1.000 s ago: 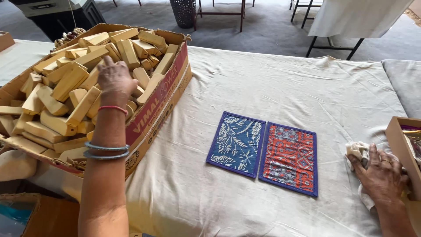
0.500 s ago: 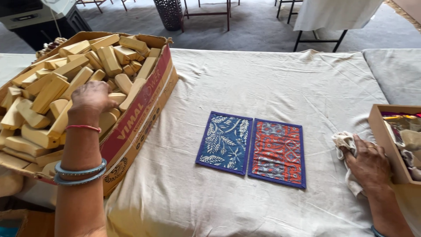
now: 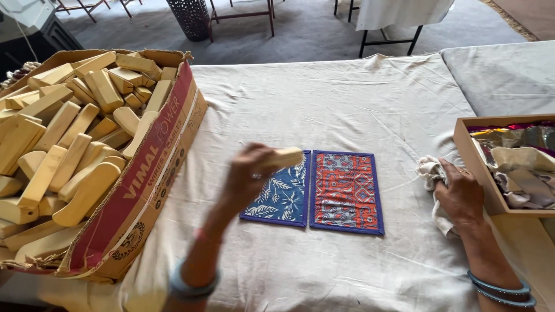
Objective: The person wipes a small wooden block with a cloth, then wraps it in a sheet of gold foil. The person then cleans a clear plastic container with the cloth and places the wrapped block inside the container.
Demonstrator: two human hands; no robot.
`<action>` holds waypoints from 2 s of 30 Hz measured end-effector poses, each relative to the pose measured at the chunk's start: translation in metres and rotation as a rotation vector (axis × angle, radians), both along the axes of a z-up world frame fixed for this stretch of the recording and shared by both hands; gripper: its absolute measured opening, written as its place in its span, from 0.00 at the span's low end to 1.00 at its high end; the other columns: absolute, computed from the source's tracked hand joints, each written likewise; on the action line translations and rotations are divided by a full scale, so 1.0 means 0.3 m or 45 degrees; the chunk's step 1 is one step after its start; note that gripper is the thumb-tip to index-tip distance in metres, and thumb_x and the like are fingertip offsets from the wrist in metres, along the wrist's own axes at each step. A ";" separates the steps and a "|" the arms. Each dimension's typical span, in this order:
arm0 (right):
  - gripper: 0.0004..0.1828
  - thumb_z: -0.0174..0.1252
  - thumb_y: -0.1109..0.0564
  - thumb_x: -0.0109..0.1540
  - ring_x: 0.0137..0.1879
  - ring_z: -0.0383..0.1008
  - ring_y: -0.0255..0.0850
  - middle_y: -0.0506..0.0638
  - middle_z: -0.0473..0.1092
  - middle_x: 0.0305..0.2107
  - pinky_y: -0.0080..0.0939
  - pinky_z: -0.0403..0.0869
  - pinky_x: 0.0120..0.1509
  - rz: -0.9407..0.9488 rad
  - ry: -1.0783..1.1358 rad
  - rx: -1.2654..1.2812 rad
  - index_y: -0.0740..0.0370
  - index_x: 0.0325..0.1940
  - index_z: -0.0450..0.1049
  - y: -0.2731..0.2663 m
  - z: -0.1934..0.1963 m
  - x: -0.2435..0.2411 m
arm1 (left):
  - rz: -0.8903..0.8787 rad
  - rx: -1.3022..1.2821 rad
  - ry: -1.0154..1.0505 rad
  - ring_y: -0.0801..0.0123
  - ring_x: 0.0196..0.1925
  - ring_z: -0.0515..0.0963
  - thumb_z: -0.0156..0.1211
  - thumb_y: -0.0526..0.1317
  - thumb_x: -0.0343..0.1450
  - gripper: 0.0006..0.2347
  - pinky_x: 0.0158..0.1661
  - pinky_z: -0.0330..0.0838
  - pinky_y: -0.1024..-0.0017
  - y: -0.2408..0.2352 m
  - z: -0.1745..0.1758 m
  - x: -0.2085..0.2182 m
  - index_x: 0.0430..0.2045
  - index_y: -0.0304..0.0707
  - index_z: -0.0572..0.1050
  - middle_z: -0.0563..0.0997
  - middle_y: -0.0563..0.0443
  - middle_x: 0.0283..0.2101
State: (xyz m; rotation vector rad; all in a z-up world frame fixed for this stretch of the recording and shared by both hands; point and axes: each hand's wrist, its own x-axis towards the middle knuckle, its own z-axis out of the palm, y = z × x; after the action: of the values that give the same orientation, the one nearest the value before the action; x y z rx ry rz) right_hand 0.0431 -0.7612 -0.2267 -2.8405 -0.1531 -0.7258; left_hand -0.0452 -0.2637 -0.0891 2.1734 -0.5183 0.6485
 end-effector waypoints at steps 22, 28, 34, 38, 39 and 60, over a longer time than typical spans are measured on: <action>0.26 0.62 0.65 0.60 0.51 0.79 0.47 0.56 0.76 0.47 0.45 0.79 0.56 0.738 -0.162 0.604 0.60 0.63 0.75 0.605 0.260 -0.051 | 0.134 0.193 0.468 0.59 0.57 0.73 0.78 0.45 0.58 0.21 0.60 0.69 0.63 -0.214 -0.380 0.147 0.41 0.36 0.81 0.76 0.50 0.51; 0.19 0.60 0.53 0.64 0.51 0.78 0.51 0.59 0.73 0.50 0.48 0.78 0.47 0.646 0.139 -0.093 0.64 0.56 0.74 0.879 0.168 -0.101 | 0.118 0.104 0.351 0.60 0.54 0.75 0.74 0.37 0.61 0.14 0.56 0.72 0.65 -0.209 -0.474 0.179 0.38 0.36 0.84 0.78 0.53 0.50; 0.22 0.60 0.58 0.61 0.60 0.74 0.50 0.58 0.73 0.57 0.51 0.73 0.65 0.850 -0.040 0.006 0.67 0.59 0.74 0.788 0.093 -0.052 | 0.126 0.116 0.358 0.62 0.55 0.75 0.75 0.38 0.60 0.15 0.57 0.73 0.66 -0.211 -0.432 0.169 0.39 0.37 0.84 0.79 0.54 0.49; 0.21 0.61 0.61 0.61 0.60 0.73 0.52 0.60 0.72 0.55 0.50 0.73 0.64 0.686 0.060 0.087 0.67 0.59 0.75 0.772 0.111 -0.057 | 0.114 0.108 0.445 0.63 0.54 0.74 0.77 0.40 0.58 0.17 0.56 0.72 0.66 -0.218 -0.413 0.151 0.39 0.37 0.83 0.78 0.54 0.48; 0.20 0.61 0.62 0.61 0.61 0.72 0.53 0.60 0.73 0.54 0.49 0.73 0.64 0.651 0.025 0.088 0.67 0.58 0.76 0.779 0.111 -0.057 | 0.114 0.110 0.439 0.62 0.54 0.74 0.77 0.40 0.58 0.17 0.56 0.72 0.66 -0.217 -0.409 0.155 0.39 0.36 0.83 0.78 0.53 0.48; 0.30 0.66 0.48 0.56 0.54 0.73 0.50 0.53 0.73 0.47 0.51 0.76 0.55 0.800 0.182 -0.224 0.53 0.62 0.73 0.719 0.142 -0.017 | 0.123 0.378 0.146 0.55 0.54 0.77 0.66 0.39 0.70 0.11 0.55 0.74 0.63 -0.217 -0.405 0.142 0.43 0.34 0.77 0.80 0.44 0.48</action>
State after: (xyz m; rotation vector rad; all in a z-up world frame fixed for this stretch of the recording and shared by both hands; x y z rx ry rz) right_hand 0.0380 -0.5454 -0.1839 -2.7282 -1.0680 -0.3821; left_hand -0.0026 -0.3287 -0.2104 2.5113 -0.4753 0.5195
